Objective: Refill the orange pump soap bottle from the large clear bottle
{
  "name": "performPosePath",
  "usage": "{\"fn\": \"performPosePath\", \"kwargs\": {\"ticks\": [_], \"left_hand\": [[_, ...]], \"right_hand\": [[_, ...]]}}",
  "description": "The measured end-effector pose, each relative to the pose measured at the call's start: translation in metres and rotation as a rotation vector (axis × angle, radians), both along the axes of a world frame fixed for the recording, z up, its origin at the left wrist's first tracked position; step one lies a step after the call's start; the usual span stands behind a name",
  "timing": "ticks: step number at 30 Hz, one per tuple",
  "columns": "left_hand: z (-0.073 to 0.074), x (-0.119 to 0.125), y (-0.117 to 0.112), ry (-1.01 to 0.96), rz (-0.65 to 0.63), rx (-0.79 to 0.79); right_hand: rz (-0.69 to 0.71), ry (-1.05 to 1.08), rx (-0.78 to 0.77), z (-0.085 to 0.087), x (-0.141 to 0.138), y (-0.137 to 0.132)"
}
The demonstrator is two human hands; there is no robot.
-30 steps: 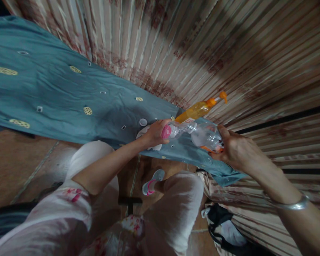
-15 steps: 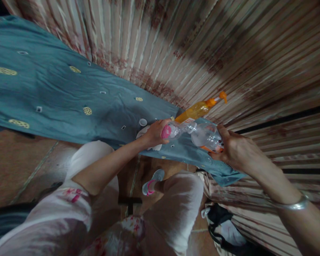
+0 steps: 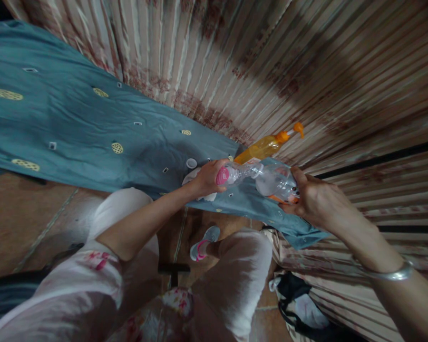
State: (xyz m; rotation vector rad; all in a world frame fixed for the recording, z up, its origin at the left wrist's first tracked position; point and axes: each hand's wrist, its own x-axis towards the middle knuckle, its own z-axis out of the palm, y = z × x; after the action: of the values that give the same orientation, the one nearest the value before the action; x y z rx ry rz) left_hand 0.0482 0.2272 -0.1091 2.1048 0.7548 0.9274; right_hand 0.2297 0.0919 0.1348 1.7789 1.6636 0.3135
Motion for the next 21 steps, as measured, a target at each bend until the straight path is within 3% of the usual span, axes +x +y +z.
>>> {"fn": "performPosePath", "kwargs": {"ticks": [21], "left_hand": [[-0.005,0.002,0.002,-0.009,0.008,0.024]], "right_hand": [[0.095,0.001,0.033,-0.003,0.011,0.000]]}}
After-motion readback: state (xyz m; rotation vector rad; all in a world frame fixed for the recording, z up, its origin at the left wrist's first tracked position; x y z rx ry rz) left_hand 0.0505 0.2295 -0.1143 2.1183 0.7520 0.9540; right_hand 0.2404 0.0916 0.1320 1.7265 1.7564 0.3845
